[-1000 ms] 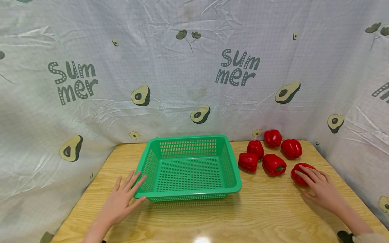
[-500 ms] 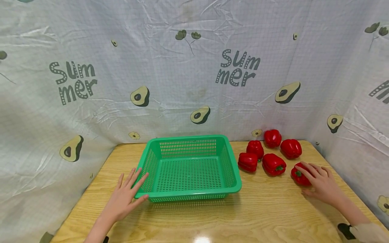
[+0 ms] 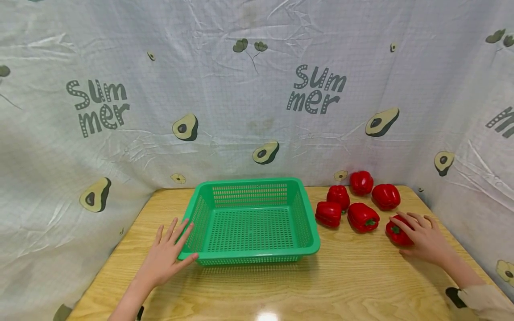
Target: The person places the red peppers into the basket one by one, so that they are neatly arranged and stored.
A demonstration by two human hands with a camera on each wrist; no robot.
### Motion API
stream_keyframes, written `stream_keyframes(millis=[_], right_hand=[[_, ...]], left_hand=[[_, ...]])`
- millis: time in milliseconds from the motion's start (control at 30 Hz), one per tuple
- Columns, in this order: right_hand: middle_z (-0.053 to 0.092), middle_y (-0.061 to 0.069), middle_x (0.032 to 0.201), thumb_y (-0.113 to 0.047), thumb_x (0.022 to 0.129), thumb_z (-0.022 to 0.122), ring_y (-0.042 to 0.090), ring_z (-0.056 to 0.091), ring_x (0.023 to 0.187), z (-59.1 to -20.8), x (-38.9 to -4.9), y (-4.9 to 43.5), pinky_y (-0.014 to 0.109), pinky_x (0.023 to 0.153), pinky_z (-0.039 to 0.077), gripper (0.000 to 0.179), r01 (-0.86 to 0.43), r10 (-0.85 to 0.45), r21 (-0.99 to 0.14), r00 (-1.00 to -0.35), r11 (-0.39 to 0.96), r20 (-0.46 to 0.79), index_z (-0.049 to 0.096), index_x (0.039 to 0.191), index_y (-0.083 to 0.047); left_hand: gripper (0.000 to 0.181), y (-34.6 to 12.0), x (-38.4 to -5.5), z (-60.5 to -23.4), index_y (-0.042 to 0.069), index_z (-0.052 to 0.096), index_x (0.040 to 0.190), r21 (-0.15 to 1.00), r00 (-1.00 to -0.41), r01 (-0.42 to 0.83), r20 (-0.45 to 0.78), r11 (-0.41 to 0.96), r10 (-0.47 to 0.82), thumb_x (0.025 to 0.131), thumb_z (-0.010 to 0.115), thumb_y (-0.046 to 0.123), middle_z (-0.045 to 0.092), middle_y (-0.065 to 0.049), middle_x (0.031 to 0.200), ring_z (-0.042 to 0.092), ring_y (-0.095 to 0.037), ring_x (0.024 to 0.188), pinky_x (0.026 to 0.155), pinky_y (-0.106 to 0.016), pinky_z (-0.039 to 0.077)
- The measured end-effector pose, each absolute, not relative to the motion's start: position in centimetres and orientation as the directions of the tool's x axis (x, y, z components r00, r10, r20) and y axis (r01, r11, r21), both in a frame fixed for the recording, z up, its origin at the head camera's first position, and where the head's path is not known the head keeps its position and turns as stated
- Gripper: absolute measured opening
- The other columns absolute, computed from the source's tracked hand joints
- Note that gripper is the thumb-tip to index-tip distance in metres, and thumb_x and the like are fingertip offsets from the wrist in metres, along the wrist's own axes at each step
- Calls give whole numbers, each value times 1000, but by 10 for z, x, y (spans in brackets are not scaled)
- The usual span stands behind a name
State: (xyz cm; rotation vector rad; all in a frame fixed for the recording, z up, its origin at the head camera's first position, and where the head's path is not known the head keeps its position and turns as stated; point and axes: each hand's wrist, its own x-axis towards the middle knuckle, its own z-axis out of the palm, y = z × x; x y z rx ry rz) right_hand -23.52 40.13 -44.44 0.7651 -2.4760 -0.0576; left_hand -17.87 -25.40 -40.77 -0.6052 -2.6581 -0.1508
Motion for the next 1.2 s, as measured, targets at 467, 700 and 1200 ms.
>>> stream_keyframes(millis=[467,700,1200], right_hand=[[49,18,116,-32,38,86,34,37,104,-443,-241,397,56,81,26,88,-493,-539,227,-712,840,449,50,116,-10],[50,20,115,-33,40,85,34,39,101,-442,-244,397,56,82,26,85,-499,-556,249,-711,830,430,51,115,-10],[54,18,104,-30,37,84,32,39,96,-441,-252,405,54,81,25,80,-536,-614,302,-655,789,441,55,107,-6]], left_hand=[[83,-255,-180,-404,4,34,137,87,-902,353,297,931,314,78,54,57,29,-16,144,17,-38,135,101,-61,15],[83,-254,-182,-406,2,36,135,25,-879,366,338,930,337,77,54,59,33,-15,142,35,-38,123,97,-59,22],[82,-254,-182,-407,1,37,135,-51,-863,367,354,929,361,79,50,60,35,-14,141,44,-34,113,88,-54,34]])
